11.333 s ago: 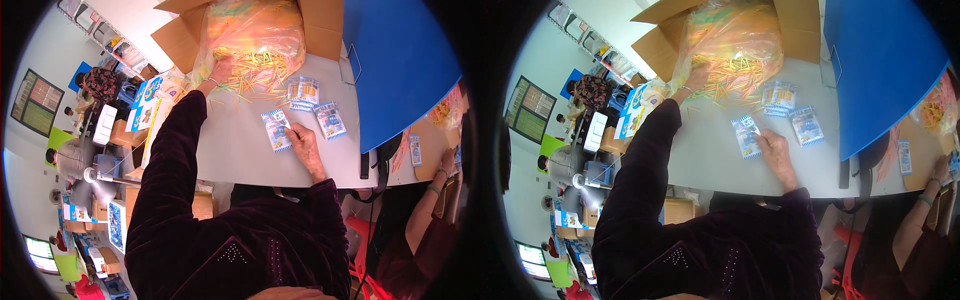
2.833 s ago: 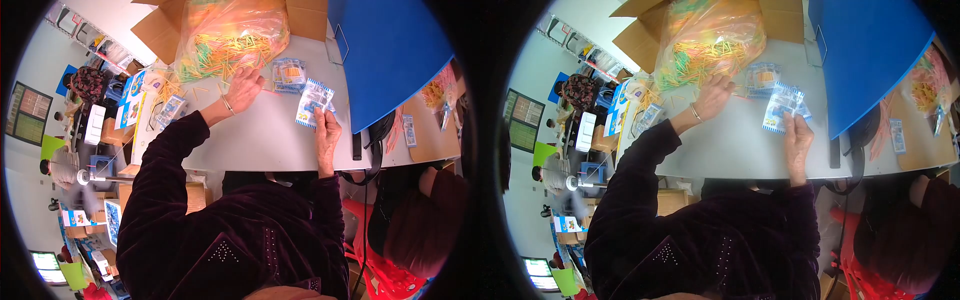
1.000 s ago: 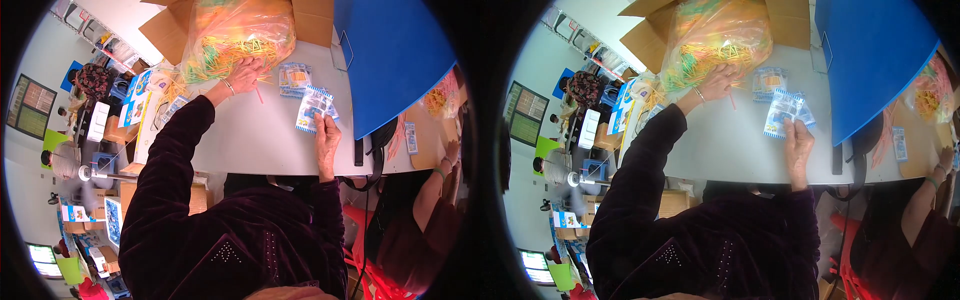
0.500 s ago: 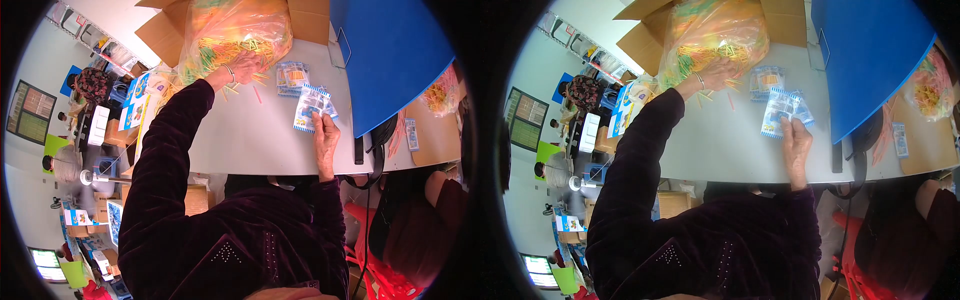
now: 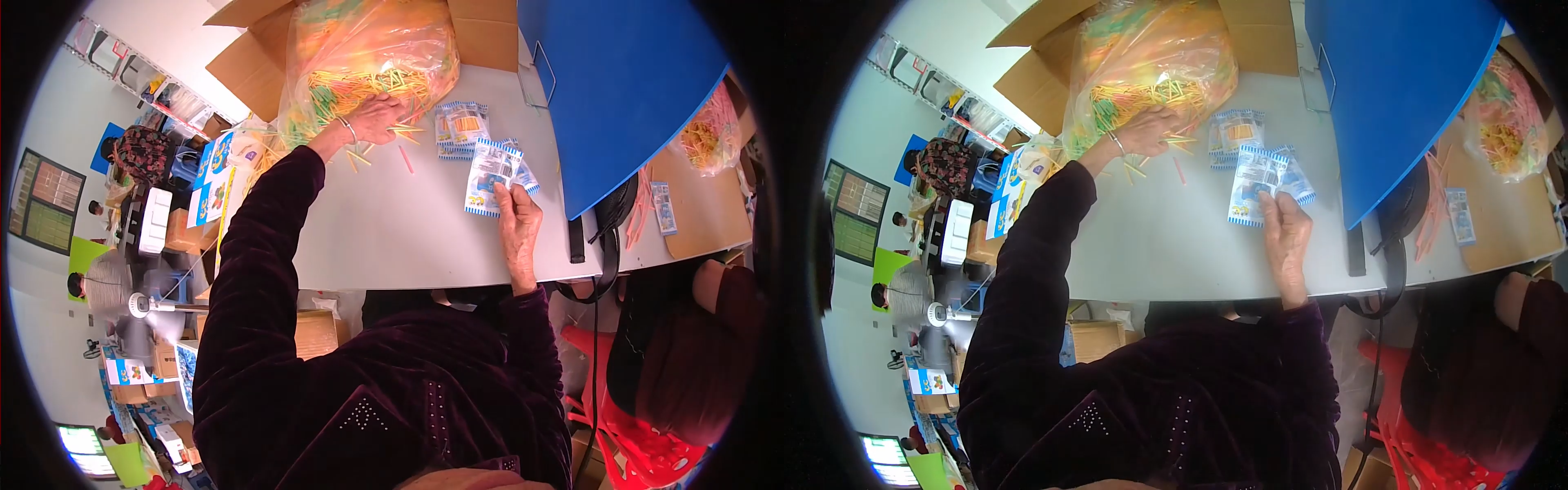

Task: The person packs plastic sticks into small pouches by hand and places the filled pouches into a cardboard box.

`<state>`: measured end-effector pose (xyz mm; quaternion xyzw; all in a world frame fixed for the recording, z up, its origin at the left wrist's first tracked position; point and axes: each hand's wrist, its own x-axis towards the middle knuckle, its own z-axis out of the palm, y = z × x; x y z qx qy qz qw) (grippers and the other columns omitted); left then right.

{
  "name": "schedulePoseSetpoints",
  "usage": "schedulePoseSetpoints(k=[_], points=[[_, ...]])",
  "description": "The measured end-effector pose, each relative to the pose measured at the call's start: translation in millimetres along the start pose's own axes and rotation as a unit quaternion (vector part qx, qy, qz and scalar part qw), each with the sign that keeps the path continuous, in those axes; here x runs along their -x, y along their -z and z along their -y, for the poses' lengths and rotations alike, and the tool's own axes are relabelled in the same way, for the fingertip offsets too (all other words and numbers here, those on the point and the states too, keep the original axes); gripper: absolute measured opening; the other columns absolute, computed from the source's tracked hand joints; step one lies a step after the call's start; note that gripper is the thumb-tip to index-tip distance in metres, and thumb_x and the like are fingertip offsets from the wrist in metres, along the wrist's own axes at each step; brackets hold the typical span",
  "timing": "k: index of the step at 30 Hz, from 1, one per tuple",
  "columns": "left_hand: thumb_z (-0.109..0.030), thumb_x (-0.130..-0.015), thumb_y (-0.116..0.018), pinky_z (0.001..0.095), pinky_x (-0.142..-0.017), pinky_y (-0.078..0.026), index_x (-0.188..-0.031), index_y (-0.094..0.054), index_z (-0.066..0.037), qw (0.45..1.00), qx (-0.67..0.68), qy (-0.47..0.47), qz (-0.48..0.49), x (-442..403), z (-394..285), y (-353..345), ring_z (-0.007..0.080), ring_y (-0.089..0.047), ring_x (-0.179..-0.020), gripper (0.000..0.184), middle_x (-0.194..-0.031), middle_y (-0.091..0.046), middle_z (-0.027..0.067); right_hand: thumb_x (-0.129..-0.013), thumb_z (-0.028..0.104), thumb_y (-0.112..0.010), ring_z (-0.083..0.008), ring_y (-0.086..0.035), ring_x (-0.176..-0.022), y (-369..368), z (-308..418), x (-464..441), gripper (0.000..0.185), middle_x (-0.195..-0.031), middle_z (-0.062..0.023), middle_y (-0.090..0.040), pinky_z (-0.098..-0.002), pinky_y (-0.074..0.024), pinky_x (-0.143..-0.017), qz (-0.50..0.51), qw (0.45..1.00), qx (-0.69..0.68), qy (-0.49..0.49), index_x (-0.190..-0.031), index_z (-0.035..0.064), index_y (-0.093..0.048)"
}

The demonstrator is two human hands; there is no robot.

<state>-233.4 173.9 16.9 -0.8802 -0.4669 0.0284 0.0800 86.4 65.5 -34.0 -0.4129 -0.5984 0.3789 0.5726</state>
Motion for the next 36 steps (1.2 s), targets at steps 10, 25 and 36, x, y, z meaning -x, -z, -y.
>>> schedulePoseSetpoints(k=[10, 25, 36], points=[[-0.01, -0.068, -0.057, 0.0374, -0.087, -0.038, -0.121, -0.043, 0.003, 0.997, -0.078, 0.012, 0.017, -9.3, -33.6, -1.8, 0.0263, -0.046, -0.104, 0.056, -0.101, -0.053, 0.0126, -0.088, 0.011, -0.059, -0.0041, -0.029, -0.057, -3.6, 2.1, -0.8, 0.027, -0.059, 0.0032, -0.036, -0.0206, -0.0269, -0.047, -0.008, 1.0, -0.026, 0.003, -0.067, 0.0008, -0.044], [-0.001, -0.071, -0.051, 0.038, -0.084, -0.045, -0.113, -0.051, -0.003, 0.997, 0.05, -0.006, -0.058, 16.8, -0.2, 1.8, 0.031, -0.054, -0.098, 0.042, -0.102, -0.057, 0.0161, -0.085, 0.012, -0.06, -0.0091, -0.035, -0.053, -0.7, 1.7, -0.9, 0.026, -0.055, -0.0066, -0.041, -0.025, -0.0343, -0.046, -0.001, 1.0, -0.014, 0.001, -0.068, -0.0018, -0.047], [-0.03, -0.065, -0.064, 0.0408, -0.095, -0.036, -0.132, -0.032, -0.004, 0.998, 0.048, 0.038, -0.003, 70.6, 0.3, 20.3, 0.0368, -0.045, -0.107, 0.079, -0.11, -0.053, 0.0179, -0.086, 0.013, -0.06, -0.0097, -0.035, -0.053, -1.5, 0.7, -1.7, 0.026, -0.056, -0.0073, -0.042, -0.0254, -0.0345, -0.047, 0.005, 1.0, 0.009, 0.002, -0.069, -0.0023, -0.047]])
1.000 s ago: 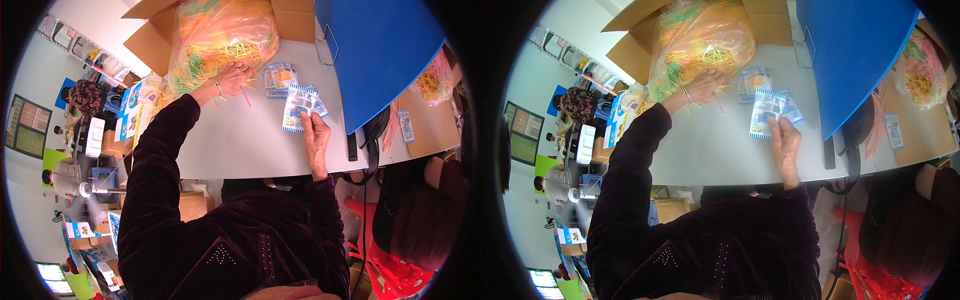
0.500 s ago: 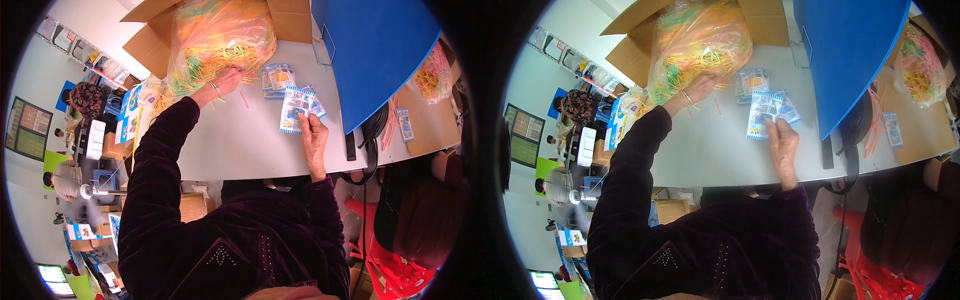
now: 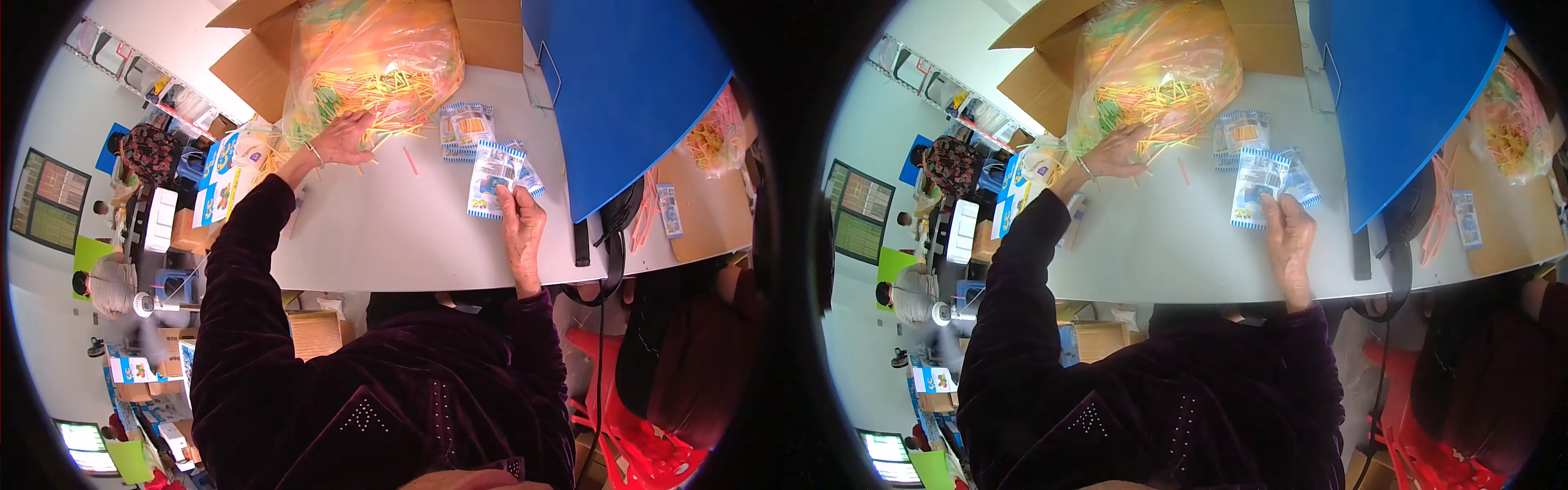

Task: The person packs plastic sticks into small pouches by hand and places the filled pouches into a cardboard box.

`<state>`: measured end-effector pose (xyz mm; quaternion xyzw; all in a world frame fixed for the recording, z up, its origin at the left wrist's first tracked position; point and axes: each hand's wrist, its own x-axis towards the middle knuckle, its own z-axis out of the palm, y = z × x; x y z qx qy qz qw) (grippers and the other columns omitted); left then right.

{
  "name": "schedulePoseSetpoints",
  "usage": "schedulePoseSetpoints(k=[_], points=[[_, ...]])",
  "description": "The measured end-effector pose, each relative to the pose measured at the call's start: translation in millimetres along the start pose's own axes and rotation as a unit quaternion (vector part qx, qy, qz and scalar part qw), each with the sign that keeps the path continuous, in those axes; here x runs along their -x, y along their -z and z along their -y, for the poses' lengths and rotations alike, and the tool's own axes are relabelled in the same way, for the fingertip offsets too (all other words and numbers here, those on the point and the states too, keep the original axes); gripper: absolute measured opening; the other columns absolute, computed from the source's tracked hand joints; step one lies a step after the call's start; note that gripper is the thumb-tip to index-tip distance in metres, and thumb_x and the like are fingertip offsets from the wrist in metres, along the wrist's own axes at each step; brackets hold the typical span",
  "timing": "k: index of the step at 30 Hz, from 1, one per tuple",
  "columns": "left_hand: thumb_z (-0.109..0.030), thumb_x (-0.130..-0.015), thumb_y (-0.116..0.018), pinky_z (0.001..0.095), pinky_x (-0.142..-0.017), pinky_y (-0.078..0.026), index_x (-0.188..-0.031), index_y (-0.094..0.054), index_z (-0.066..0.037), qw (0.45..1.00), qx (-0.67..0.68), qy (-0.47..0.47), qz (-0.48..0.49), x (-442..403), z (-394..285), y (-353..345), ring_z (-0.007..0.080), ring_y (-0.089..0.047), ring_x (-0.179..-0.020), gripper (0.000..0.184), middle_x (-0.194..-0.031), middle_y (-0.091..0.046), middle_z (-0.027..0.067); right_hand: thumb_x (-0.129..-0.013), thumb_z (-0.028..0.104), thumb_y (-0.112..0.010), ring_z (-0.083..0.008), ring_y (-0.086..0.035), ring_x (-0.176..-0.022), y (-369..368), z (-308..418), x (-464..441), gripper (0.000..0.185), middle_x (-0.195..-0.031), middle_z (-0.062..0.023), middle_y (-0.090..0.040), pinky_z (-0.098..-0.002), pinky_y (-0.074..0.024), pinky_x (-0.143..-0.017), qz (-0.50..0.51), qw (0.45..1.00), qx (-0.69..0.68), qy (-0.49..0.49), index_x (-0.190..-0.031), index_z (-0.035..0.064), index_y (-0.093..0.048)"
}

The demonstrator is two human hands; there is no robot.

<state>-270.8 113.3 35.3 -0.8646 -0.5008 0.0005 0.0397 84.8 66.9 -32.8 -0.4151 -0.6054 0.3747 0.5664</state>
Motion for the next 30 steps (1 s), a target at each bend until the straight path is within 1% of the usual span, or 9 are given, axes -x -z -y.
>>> schedulePoseSetpoints(k=[2, 3, 8, 15, 17, 21, 23, 27, 30], points=[[-0.033, -0.065, -0.063, 0.0417, -0.094, -0.037, -0.128, -0.036, -0.002, 0.992, 0.067, 0.103, 0.001, -3.7, -14.6, 7.5, 0.0364, -0.046, -0.108, 0.076, -0.108, -0.053, 0.0192, -0.086, 0.013, -0.06, -0.0098, -0.035, -0.053, -0.6, 2.8, 0.0, 0.026, -0.056, -0.0077, -0.042, -0.0256, -0.0347, -0.047, 0.002, 1.0, -0.001, -0.002, -0.069, -0.0024, -0.048], [-0.033, -0.065, -0.063, 0.0417, -0.094, -0.037, -0.128, -0.036, -0.002, 0.992, 0.069, 0.105, 0.001, -5.8, -15.0, 4.2, 0.0364, -0.046, -0.108, 0.076, -0.108, -0.053, 0.0192, -0.086, 0.013, -0.06, -0.0099, -0.035, -0.053, -0.7, 4.0, 0.0, 0.025, -0.056, -0.0081, -0.042, -0.0258, -0.0349, -0.047, 0.001, 1.0, -0.002, -0.005, -0.07, -0.0024, -0.048], [-0.032, -0.071, -0.06, 0.042, -0.093, -0.038, -0.122, -0.043, -0.001, 0.974, -0.08, 0.209, 0.038, -31.2, -15.3, -15.0, 0.0346, -0.047, -0.108, 0.063, -0.113, -0.051, 0.0211, -0.086, 0.013, -0.06, -0.0098, -0.035, -0.052, 0.6, 3.7, 1.0, 0.025, -0.056, -0.009, -0.043, -0.0264, -0.0347, -0.046, -0.003, 1.0, 0.003, -0.006, -0.07, -0.0024, -0.048], [-0.019, -0.065, -0.057, 0.0443, -0.082, -0.046, -0.109, -0.049, 0.0, 0.989, -0.024, 0.142, -0.042, -40.4, -6.2, -33.0, 0.0358, -0.054, -0.097, 0.048, -0.108, -0.053, 0.0197, -0.085, 0.012, -0.06, -0.0108, -0.035, -0.051, 1.7, 1.1, 0.5, 0.025, -0.055, -0.0092, -0.043, -0.0272, -0.0337, -0.045, -0.007, 1.0, 0.013, 0.009, -0.069, -0.002, -0.048], [-0.013, -0.065, -0.054, 0.0434, -0.081, -0.046, -0.105, -0.048, 0.0, 0.993, 0.032, 0.028, -0.112, -35.1, -4.6, -37.4, 0.0358, -0.054, -0.096, 0.042, -0.109, -0.053, 0.0187, -0.085, 0.012, -0.06, -0.0112, -0.034, -0.05, 0.6, 2.2, 1.4, 0.024, -0.055, -0.0093, -0.042, -0.0273, -0.0337, -0.045, -0.005, 1.0, 0.011, 0.009, -0.069, -0.0018, -0.048], [-0.01, -0.066, -0.052, 0.0436, -0.08, -0.045, -0.103, -0.046, -0.001, 0.992, 0.036, 0.045, -0.114, -30.8, -7.5, -36.5, 0.0364, -0.053, -0.097, 0.038, -0.112, -0.052, 0.0185, -0.085, 0.012, -0.06, -0.0117, -0.035, -0.049, -0.3, -0.6, 0.7, 0.023, -0.055, -0.01, -0.043, -0.0273, -0.0339, -0.044, -0.013, 1.0, 0.02, 0.016, -0.071, -0.0017, -0.048], [-0.01, -0.065, -0.053, 0.0435, -0.083, -0.043, -0.107, -0.045, -0.001, 0.989, -0.046, 0.02, -0.138, -28.6, -7.2, -38.8, 0.0361, -0.051, -0.102, 0.043, -0.116, -0.049, 0.0195, -0.085, 0.011, -0.06, -0.012, -0.035, -0.049, 0.1, -1.0, 1.7, 0.022, -0.055, -0.0102, -0.043, -0.0272, -0.0342, -0.044, -0.009, 1.0, 0.025, 0.011, -0.071, -0.0017, -0.048], [-0.011, -0.065, -0.054, 0.043, -0.087, -0.041, -0.113, -0.044, -0.001, 0.992, -0.064, 0.042, -0.097, -36.0, -3.2, -39.7, 0.0348, -0.047, -0.108, 0.05, -0.12, -0.047, 0.0199, -0.085, 0.011, -0.06, -0.0123, -0.037, -0.049, -0.3, 1.6, 0.5, 0.022, -0.055, -0.0107, -0.045, -0.0273, -0.0356, -0.045, -0.005, 1.0, 0.024, 0.017, -0.07, -0.0016, -0.048], [-0.014, -0.065, -0.054, 0.0415, -0.09, -0.04, -0.12, -0.042, -0.002, 0.998, 0.017, 0.051, -0.043, -42.0, 2.7, -38.0, 0.0328, -0.046, -0.109, 0.057, -0.12, -0.047, 0.019, -0.085, 0.011, -0.06, -0.0121, -0.038, -0.049, 1.5, 0.9, 2.5, 0.022, -0.056, -0.011, -0.046, -0.0273, -0.0361, -0.045, -0.009, 0.999, 0.028, 0.021, -0.07, -0.0015, -0.048]])
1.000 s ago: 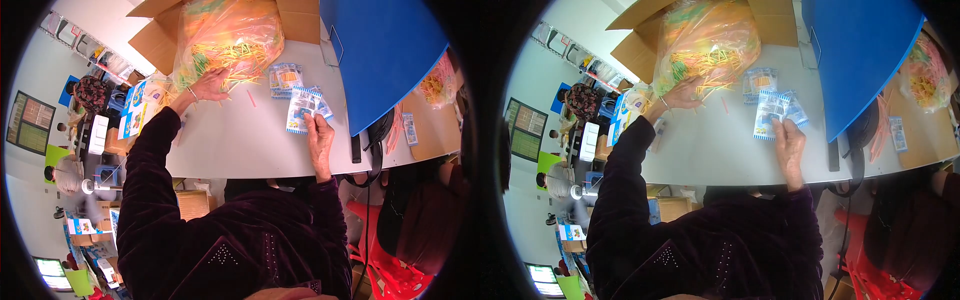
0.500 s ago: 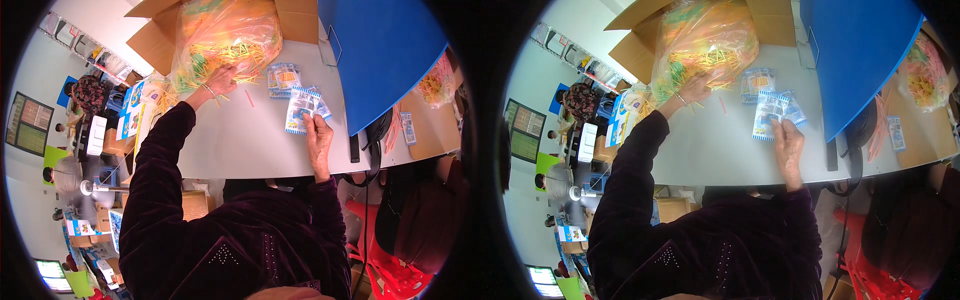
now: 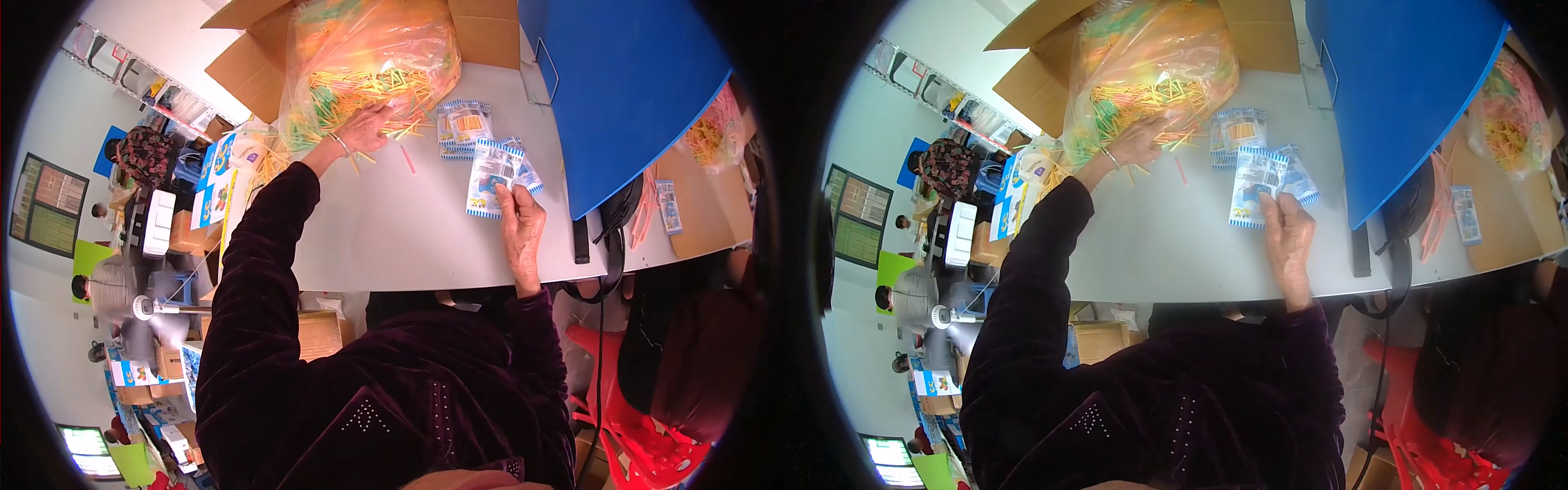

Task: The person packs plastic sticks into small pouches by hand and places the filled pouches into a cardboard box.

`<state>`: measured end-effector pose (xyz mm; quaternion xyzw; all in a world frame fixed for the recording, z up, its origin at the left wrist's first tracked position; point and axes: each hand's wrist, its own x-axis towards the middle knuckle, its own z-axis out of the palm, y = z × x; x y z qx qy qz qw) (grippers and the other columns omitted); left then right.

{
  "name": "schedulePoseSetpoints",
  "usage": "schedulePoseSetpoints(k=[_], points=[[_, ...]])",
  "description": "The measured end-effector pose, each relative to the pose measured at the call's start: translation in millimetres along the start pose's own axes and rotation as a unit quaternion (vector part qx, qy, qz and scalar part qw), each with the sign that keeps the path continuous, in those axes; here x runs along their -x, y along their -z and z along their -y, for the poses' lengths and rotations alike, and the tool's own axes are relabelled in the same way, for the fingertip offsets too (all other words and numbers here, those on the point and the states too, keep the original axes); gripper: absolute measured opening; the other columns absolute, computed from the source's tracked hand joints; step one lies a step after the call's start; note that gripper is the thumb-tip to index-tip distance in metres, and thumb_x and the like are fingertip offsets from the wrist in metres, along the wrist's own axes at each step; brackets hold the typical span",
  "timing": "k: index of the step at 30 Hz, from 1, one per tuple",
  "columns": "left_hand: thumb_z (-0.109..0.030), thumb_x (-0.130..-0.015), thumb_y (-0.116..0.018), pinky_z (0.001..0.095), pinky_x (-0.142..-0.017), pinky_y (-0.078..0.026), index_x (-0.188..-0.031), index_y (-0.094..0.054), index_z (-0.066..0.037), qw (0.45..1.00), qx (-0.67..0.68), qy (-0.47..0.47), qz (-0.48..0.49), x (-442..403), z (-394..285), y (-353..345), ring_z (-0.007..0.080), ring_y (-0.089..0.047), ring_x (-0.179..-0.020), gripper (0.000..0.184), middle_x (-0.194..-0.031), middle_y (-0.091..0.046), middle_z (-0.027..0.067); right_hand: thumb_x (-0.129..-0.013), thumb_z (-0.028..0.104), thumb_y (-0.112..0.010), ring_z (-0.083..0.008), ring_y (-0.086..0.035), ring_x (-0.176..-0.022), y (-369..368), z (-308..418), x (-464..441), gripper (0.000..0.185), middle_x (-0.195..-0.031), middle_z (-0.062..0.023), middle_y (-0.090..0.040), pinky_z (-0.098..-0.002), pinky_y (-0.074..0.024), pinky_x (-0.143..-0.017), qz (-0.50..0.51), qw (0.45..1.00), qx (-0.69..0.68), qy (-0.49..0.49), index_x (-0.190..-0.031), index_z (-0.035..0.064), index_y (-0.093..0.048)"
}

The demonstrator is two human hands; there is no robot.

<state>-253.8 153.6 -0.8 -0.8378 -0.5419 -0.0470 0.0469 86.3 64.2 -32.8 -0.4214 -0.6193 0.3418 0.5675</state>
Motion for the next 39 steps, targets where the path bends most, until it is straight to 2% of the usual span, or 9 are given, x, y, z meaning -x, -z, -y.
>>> schedulePoseSetpoints(k=[10, 13, 14, 17, 25, 28, 32, 34, 39], points=[[-0.007, -0.066, -0.052, 0.0423, -0.09, -0.04, -0.116, -0.05, -0.007, 0.995, 0.027, -0.091, 0.008, 8.7, -6.3, 22.1, 0.0336, -0.048, -0.104, 0.05, -0.103, -0.052, 0.0175, -0.084, 0.01, -0.061, -0.0108, -0.036, -0.05, -0.9, -0.7, -1.0, 0.02, -0.055, -0.0087, -0.043, -0.0273, -0.0333, -0.045, -0.006, 1.0, -0.007, 0.017, -0.07, -0.0006, -0.05], [-0.006, -0.068, -0.052, 0.0438, -0.095, -0.037, -0.118, -0.048, -0.003, 0.993, -0.031, -0.11, -0.039, 17.2, -6.4, 15.3, 0.0355, -0.047, -0.11, 0.05, -0.113, -0.051, 0.0205, -0.086, 0.011, -0.059, -0.005, -0.036, -0.057, -5.7, -6.5, 3.6, 0.016, -0.058, 0.0022, -0.044, -0.0247, -0.0325, -0.047, 0.003, 1.0, -0.001, -0.029, -0.074, 0.0003, -0.056], [-0.005, -0.069, -0.051, 0.0436, -0.097, -0.036, -0.121, -0.046, -0.001, 0.996, -0.033, -0.085, -0.02, 17.9, -5.7, 11.2, 0.0361, -0.045, -0.112, 0.052, -0.115, -0.05, 0.0221, -0.086, 0.012, -0.059, -0.0056, -0.037, -0.058, -13.8, -14.1, 2.5, 0.014, -0.06, 0.0001, -0.049, -0.0258, -0.0347, -0.048, -0.036, 0.996, -0.051, 0.057, -0.079, 0.0007, -0.059], [-0.001, -0.074, -0.047, 0.0437, -0.101, -0.031, -0.123, -0.044, 0.0, 0.996, -0.077, -0.051, -0.015, 22.0, -10.3, -3.5, 0.0367, -0.042, -0.117, 0.05, -0.119, -0.049, 0.0229, -0.084, 0.016, -0.062, -0.0194, -0.039, -0.049, -17.4, -9.6, 5.7, 0.022, -0.058, -0.0123, -0.043, -0.0325, -0.0365, -0.047, -0.034, 0.998, -0.039, 0.029, -0.071, 0.0014, -0.05], [0.008, -0.073, -0.043, 0.044, -0.099, -0.033, -0.124, -0.039, 0.005, 0.989, -0.127, -0.044, -0.055, 8.3, -17.9, -20.0, 0.0405, -0.039, -0.116, 0.051, -0.119, -0.045, 0.0239, -0.085, 0.015, -0.055, -0.0386, -0.051, -0.067, 0.3, 5.6, 1.0, 0.02, -0.069, -0.02, -0.049, -0.0423, -0.04, -0.058, 0.035, 0.997, -0.017, 0.068, -0.075, -0.0009, -0.048], [0.008, -0.072, -0.044, 0.0438, -0.099, -0.034, -0.121, -0.04, 0.007, 0.993, -0.088, 0.033, 0.069, -2.1, -21.3, -7.3, 0.0421, -0.039, -0.115, 0.049, -0.12, -0.044, 0.025, -0.085, 0.015, -0.055, -0.039, -0.051, -0.067, -0.6, 8.7, 1.0, 0.021, -0.069, -0.0201, -0.049, -0.0423, -0.0397, -0.058, 0.031, 0.997, -0.02, 0.063, -0.074, -0.0008, -0.047], [0.008, -0.072, -0.045, 0.0442, -0.096, -0.035, -0.118, -0.041, 0.007, 0.995, -0.059, 0.048, 0.063, -7.3, -8.4, -20.7, 0.0423, -0.04, -0.114, 0.046, -0.12, -0.043, 0.026, -0.086, 0.015, -0.056, -0.0379, -0.05, -0.064, -2.4, 6.3, 2.5, 0.022, -0.067, -0.0186, -0.049, -0.0407, -0.0394, -0.056, 0.031, 0.997, -0.032, 0.063, -0.075, -0.001, -0.047], [0.008, -0.073, -0.043, 0.0448, -0.093, -0.037, -0.115, -0.042, 0.007, 0.996, -0.073, 0.01, -0.051, -4.8, 1.6, -36.7, 0.0421, -0.042, -0.111, 0.042, -0.119, -0.044, 0.0262, -0.086, 0.015, -0.056, -0.0379, -0.051, -0.064, -1.7, 7.0, 2.0, 0.022, -0.067, -0.0186, -0.05, -0.0408, -0.0396, -0.056, 0.029, 0.997, -0.029, 0.068, -0.075, -0.0012, -0.048], [0.009, -0.076, -0.04, 0.0453, -0.088, -0.039, -0.114, -0.042, 0.006, 0.992, -0.026, 0.011, -0.123, -7.3, -6.7, -32.6, 0.0417, -0.046, -0.105, 0.039, -0.115, -0.047, 0.0256, -0.086, 0.015, -0.056, -0.0373, -0.051, -0.065, -2.9, 7.0, 1.5, 0.022, -0.068, -0.0183, -0.05, -0.041, -0.0395, -0.056, 0.027, 0.996, -0.025, 0.081, -0.075, -0.0012, -0.047]])
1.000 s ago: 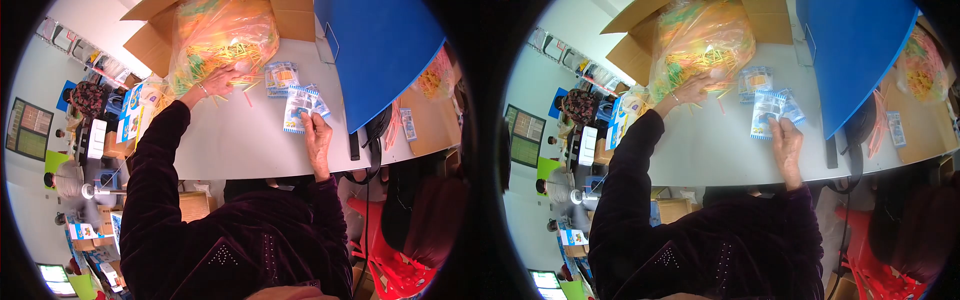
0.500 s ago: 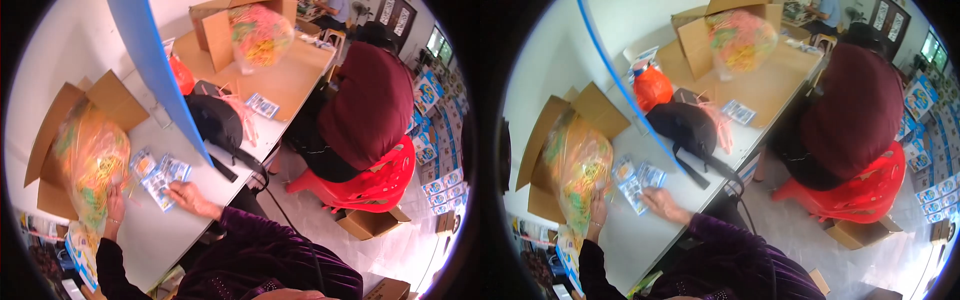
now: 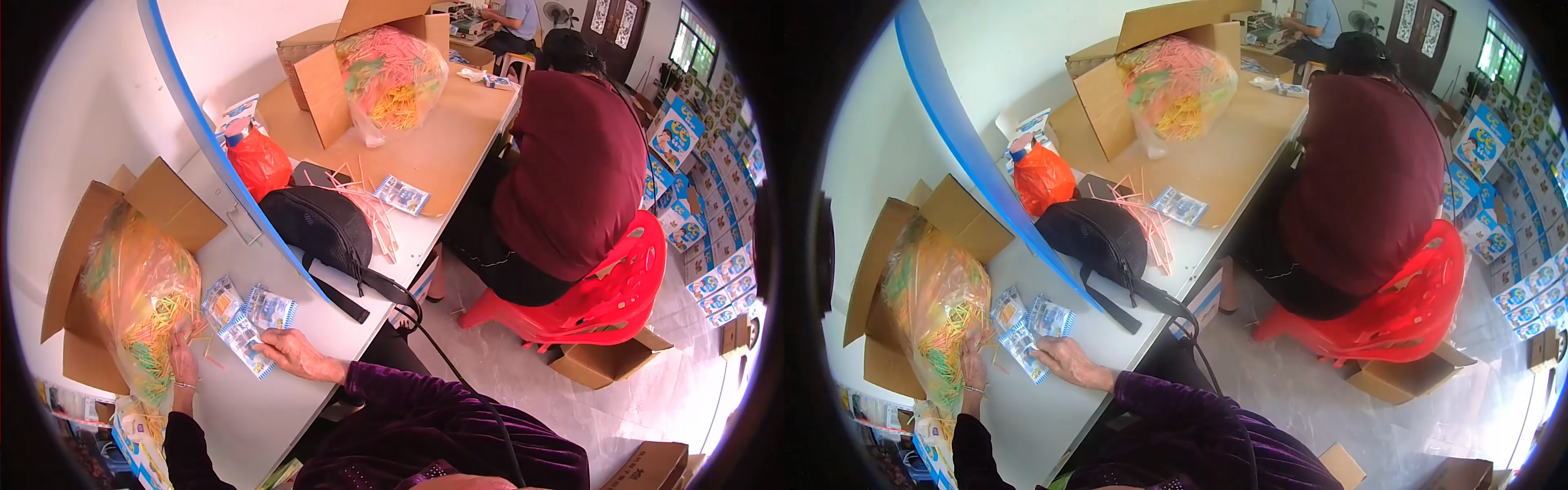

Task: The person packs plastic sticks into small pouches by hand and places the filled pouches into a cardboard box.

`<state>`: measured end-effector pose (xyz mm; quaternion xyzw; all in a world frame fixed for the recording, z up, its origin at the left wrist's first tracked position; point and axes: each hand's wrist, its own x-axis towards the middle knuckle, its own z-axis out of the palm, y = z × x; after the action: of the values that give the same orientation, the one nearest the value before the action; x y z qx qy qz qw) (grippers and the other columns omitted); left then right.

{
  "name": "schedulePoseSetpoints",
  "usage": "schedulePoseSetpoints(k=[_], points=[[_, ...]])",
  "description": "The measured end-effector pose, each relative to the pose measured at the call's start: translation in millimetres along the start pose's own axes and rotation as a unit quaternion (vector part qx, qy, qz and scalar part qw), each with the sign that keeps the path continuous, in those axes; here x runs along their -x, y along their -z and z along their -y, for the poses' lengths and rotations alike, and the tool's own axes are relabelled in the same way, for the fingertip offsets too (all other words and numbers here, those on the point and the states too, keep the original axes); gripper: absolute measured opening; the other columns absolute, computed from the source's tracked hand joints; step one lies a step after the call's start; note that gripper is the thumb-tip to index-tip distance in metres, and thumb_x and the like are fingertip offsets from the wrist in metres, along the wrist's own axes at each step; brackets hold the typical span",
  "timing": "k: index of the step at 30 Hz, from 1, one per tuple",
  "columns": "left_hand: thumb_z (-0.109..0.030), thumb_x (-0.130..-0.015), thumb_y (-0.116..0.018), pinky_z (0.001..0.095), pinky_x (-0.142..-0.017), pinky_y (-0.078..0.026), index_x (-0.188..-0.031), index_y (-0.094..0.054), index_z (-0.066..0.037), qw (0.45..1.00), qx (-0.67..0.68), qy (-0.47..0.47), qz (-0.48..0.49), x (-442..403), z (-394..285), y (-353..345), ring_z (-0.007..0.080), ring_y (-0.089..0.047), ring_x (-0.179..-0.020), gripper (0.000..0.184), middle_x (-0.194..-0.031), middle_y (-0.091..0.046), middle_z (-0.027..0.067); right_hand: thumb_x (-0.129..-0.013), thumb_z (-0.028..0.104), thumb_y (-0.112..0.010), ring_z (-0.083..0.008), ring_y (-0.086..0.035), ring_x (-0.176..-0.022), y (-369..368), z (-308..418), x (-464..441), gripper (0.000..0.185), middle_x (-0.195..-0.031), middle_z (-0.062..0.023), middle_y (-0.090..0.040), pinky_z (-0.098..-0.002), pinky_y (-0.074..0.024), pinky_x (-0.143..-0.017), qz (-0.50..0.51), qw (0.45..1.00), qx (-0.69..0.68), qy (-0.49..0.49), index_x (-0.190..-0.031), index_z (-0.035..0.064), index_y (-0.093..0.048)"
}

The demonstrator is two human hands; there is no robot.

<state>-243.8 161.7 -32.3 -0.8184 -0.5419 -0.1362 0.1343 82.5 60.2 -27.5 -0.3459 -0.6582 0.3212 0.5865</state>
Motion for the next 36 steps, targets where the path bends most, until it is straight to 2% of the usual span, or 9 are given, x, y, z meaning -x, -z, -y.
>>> schedulePoseSetpoints(k=[8, 10, 11, 13, 18, 20, 26, 31, 36], points=[[0.006, -0.078, -0.042, 0.0402, -0.073, -0.044, -0.113, -0.043, 0.002, 0.989, 0.097, 0.109, 0.011, 1.8, 62.6, -16.1, 0.0333, -0.055, -0.083, 0.035, -0.091, -0.054, 0.0178, -0.087, 0.016, -0.055, -0.0391, -0.051, -0.067, -1.5, -2.9, 1.3, 0.022, -0.068, -0.02, -0.05, -0.043, -0.0386, -0.056, 0.005, 1.0, 0.003, -0.007, -0.075, -0.0009, -0.047], [0.003, -0.084, -0.043, 0.0309, -0.064, -0.045, -0.112, -0.045, 0.0, 0.867, 0.421, 0.266, -0.002, -2.3, 65.1, -9.6, 0.0197, -0.055, -0.076, 0.028, -0.085, -0.054, 0.009, -0.087, 0.018, -0.053, -0.0408, -0.051, -0.069, -0.9, -4.4, -0.1, 0.022, -0.069, -0.022, -0.05, -0.0449, -0.0383, -0.057, 0.008, 1.0, -0.004, -0.013, -0.075, -0.0007, -0.047], [0.003, -0.084, -0.043, 0.0309, -0.064, -0.045, -0.112, -0.045, 0.0, 0.868, 0.42, 0.265, -0.003, -1.2, 66.8, -5.5, 0.0197, -0.055, -0.076, 0.028, -0.085, -0.054, 0.009, -0.087, 0.017, -0.054, -0.0381, -0.05, -0.065, -1.8, -4.8, 0.1, 0.022, -0.068, -0.02, -0.05, -0.0423, -0.0386, -0.056, -0.007, 1.0, 0.004, -0.007, -0.076, -0.0012, -0.047], [-0.002, -0.087, -0.047, 0.0234, -0.062, -0.044, -0.11, -0.047, -0.002, 0.662, 0.71, 0.24, -0.007, -1.1, 51.9, 9.3, 0.0113, -0.053, -0.074, 0.023, -0.087, -0.055, 0.0043, -0.087, 0.016, -0.055, -0.0354, -0.05, -0.061, -4.8, -1.5, 0.3, 0.022, -0.066, -0.0179, -0.049, -0.0398, -0.0389, -0.055, -0.023, 1.0, 0.012, 0.001, -0.076, -0.0017, -0.047], [-0.003, -0.081, -0.058, 0.0243, -0.067, -0.047, -0.108, -0.051, 0.0, 0.499, 0.814, 0.292, 0.058, -5.6, -11.4, 24.2, 0.0139, -0.053, -0.074, 0.029, -0.088, -0.056, 0.0055, -0.091, 0.017, -0.053, -0.0127, -0.05, -0.068, -39.6, 4.6, 2.4, 0.018, -0.073, -0.0045, -0.053, -0.0309, -0.041, -0.061, -0.06, 0.976, -0.14, -0.158, -0.087, -0.001, -0.055], [-0.009, -0.083, -0.056, 0.0277, -0.069, -0.049, -0.106, -0.053, 0.001, 0.43, 0.868, 0.24, 0.061, -7.3, -45.0, 21.4, 0.0161, -0.057, -0.076, 0.026, -0.089, -0.059, 0.008, -0.091, 0.018, -0.051, -0.015, -0.051, -0.071, -67.4, 3.3, 2.6, 0.02, -0.075, -0.0074, -0.051, -0.0311, -0.0411, -0.063, -0.084, 0.966, -0.192, -0.153, -0.09, -0.0014, -0.054], [-0.02, -0.09, -0.045, 0.031, -0.076, -0.05, -0.111, -0.052, 0.0, 0.477, 0.852, 0.214, -0.026, 4.3, -108.9, 18.4, 0.0194, -0.061, -0.085, 0.03, -0.096, -0.062, 0.0097, -0.093, 0.02, -0.048, -0.0125, -0.052, -0.084, -127.5, 3.7, -16.8, 0.023, -0.09, -0.0046, -0.055, -0.0239, -0.0404, -0.078, -0.185, 0.911, -0.333, -0.159, -0.101, 0.0001, -0.054], [-0.014, -0.091, -0.05, 0.0287, -0.079, -0.048, -0.114, -0.049, -0.004, 0.526, 0.809, 0.226, -0.133, 9.5, -155.6, 36.3, 0.015, -0.057, -0.092, 0.025, -0.105, -0.057, 0.0053, -0.092, 0.019, -0.052, -0.0075, -0.056, -0.083, -139.3, -1.4, -23.1, 0.018, -0.092, -0.0006, -0.062, -0.0229, -0.0459, -0.076, -0.193, 0.724, -0.607, -0.266, -0.102, 0.0047, -0.057], [-0.013, -0.09, -0.053, 0.0295, -0.081, -0.048, -0.113, -0.048, -0.004, 0.529, 0.803, 0.192, -0.195, 8.9, -157.2, 32.3, 0.015, -0.057, -0.093, 0.026, -0.106, -0.057, 0.005, -0.092, 0.019, -0.052, -0.0084, -0.057, -0.082, -140.5, -4.5, -26.8, 0.017, -0.092, -0.0018, -0.062, -0.0241, -0.0478, -0.074, -0.184, 0.721, -0.614, -0.263, -0.099, 0.0044, -0.057]])
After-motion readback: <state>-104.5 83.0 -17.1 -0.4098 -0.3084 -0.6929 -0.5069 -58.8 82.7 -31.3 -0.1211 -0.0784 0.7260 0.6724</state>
